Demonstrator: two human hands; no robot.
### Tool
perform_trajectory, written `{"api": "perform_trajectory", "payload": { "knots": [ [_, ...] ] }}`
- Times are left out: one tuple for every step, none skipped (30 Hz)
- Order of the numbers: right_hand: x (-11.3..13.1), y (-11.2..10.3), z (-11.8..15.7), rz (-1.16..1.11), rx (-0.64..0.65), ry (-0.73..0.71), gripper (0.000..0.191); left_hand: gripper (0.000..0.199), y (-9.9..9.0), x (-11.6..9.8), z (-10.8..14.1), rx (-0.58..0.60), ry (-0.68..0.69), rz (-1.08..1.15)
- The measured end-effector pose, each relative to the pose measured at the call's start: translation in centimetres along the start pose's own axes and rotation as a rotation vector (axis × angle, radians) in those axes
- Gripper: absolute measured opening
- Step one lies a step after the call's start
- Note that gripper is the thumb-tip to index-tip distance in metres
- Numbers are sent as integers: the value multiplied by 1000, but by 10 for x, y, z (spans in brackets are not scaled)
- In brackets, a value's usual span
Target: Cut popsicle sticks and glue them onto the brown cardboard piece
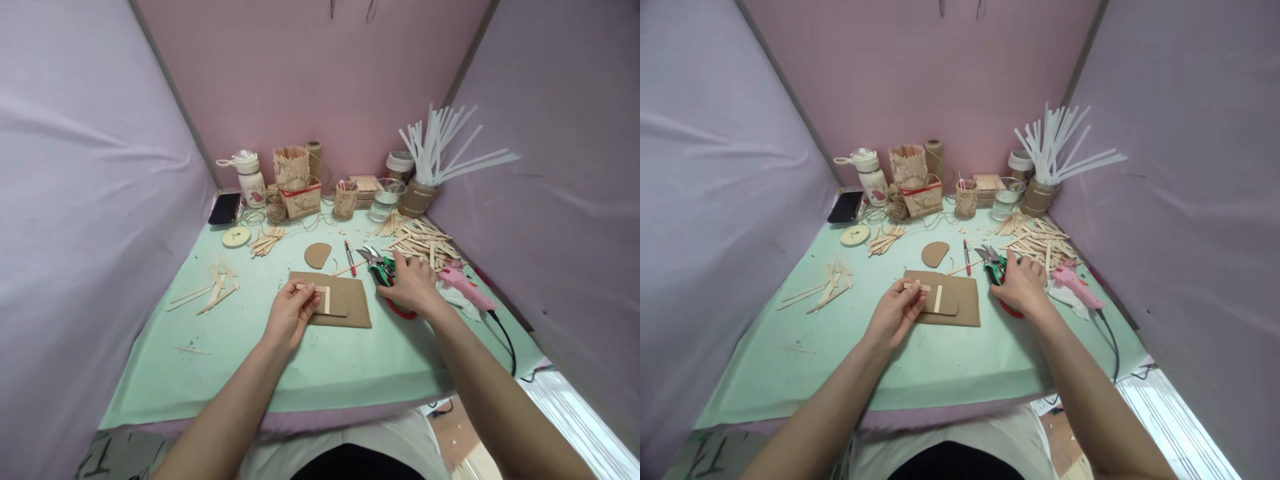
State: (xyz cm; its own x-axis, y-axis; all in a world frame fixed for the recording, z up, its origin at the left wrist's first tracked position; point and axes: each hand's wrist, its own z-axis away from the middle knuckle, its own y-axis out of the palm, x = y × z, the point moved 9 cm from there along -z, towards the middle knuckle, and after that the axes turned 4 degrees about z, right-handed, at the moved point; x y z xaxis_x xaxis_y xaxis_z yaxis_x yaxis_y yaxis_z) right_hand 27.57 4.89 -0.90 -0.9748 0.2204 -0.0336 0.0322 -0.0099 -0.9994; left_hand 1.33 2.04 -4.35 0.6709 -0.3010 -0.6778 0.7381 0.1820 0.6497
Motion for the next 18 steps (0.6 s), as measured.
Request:
{"api": "perform_trajectory", "payload": {
  "knots": [
    [-2, -3, 1, -7, -27, 17, 87, 36, -1, 0, 0, -10, -2, 10],
    [-6, -8, 3, -24, -63, 43, 86, 36, -1, 0, 0, -17, -3, 17],
    [-11, -12, 7, -56, -104, 74, 87, 35, -2, 0, 0, -20, -3, 21],
    [-16, -17, 11, -105, -145, 102, 87, 33, -1, 0, -1, -21, -1, 22],
    [-21, -21, 17, -176, -181, 122, 87, 31, -1, 0, -1, -20, 4, 23],
    [-24, -22, 23, -265, -203, 127, 86, 28, 0, -1, -1, -18, 8, 23],
    [-24, -22, 30, -370, -205, 105, 84, 26, 1, -1, -1, -17, 10, 25],
    [-21, -20, 38, -484, -187, 69, 80, 25, 2, -2, 0, -16, 9, 29],
    [-13, -18, 47, -591, -155, 7, 75, 24, 4, -2, 1, -11, 5, 36],
    [-4, -17, 57, -673, -134, -63, 71, 24, 6, -2, 3, -5, 0, 44],
    [8, -18, 68, -728, -124, -140, 70, 24, 8, -2, 5, 4, -4, 47],
    [19, -21, 79, -763, -139, -214, 70, 24, 10, -1, 9, 14, -2, 46],
    [31, -25, 90, -784, -147, -286, 70, 25, 11, -1, 12, 21, 6, 39],
    [43, -27, 100, -799, -142, -354, 71, 26, 12, -1, 16, 26, 21, 26],
    [54, -30, 109, -807, -138, -410, 72, 26, 13, -1, 20, 28, 41, 10],
    [63, -33, 116, -806, -130, -459, 73, 27, 13, -1, 24, 31, 64, -12],
    [70, -35, 122, -797, -123, -497, 74, 27, 14, -1, 28, 38, 86, -38],
    [76, -37, 126, -783, -119, -528, 75, 27, 14, -1, 31, 47, 106, -65]
  ]
}}
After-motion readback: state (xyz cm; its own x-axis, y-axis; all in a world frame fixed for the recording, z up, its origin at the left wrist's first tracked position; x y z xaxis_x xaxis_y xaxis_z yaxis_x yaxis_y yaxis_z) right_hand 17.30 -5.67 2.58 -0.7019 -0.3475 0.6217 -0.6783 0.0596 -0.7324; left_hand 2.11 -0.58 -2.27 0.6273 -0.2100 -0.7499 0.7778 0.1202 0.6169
